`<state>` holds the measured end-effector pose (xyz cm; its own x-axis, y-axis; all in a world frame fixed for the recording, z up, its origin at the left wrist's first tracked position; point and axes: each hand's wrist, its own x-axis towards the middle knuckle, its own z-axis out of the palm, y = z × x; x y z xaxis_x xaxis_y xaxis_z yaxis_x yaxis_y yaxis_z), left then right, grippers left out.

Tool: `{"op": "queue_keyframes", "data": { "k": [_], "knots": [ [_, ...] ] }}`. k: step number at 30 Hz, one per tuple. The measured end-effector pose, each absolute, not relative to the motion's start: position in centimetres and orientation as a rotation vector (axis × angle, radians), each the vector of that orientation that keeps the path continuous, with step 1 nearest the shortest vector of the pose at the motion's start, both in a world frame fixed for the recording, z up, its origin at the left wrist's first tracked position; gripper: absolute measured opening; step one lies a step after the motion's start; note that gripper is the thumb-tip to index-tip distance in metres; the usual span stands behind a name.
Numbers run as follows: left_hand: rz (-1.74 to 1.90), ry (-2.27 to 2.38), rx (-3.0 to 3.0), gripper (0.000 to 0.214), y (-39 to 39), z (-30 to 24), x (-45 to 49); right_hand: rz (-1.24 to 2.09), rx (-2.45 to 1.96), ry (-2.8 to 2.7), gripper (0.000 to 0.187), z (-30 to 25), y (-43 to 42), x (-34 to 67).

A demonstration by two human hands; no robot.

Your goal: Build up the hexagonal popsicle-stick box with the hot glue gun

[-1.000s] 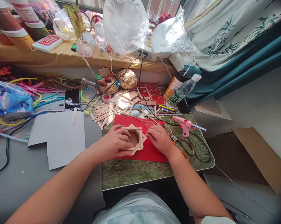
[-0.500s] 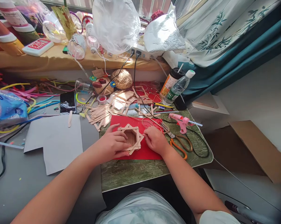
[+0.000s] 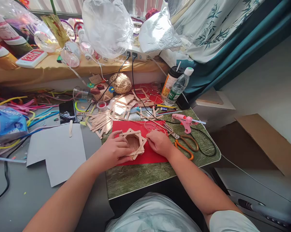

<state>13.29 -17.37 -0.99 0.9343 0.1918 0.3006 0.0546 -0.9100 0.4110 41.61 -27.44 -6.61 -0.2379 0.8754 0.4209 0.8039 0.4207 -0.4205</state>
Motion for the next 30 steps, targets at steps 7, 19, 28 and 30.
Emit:
{"op": "queue_keyframes", "data": {
  "k": [7, 19, 28, 30],
  "knots": [
    [0.588, 0.182, 2.488, 0.016, -17.0, -1.3, 13.1, 0.196, -1.393, -1.926, 0.015, -6.9, -27.4, 41.7],
    [0.778, 0.779, 1.238, 0.041, -16.5, -3.7, 13.3, 0.323, -1.332, -1.679, 0.018, -3.8, -27.8, 40.2],
    [0.865, 0.802, 0.856, 0.046, -16.6, -3.5, 14.7, 0.393, -1.435, -1.457, 0.02, -0.3, -28.3, 37.2],
    [0.894, 0.803, 0.858, 0.045, -16.5, -3.6, 14.7, 0.415, -1.447, -1.407, 0.02, -0.3, -28.3, 36.8]
  ]
}}
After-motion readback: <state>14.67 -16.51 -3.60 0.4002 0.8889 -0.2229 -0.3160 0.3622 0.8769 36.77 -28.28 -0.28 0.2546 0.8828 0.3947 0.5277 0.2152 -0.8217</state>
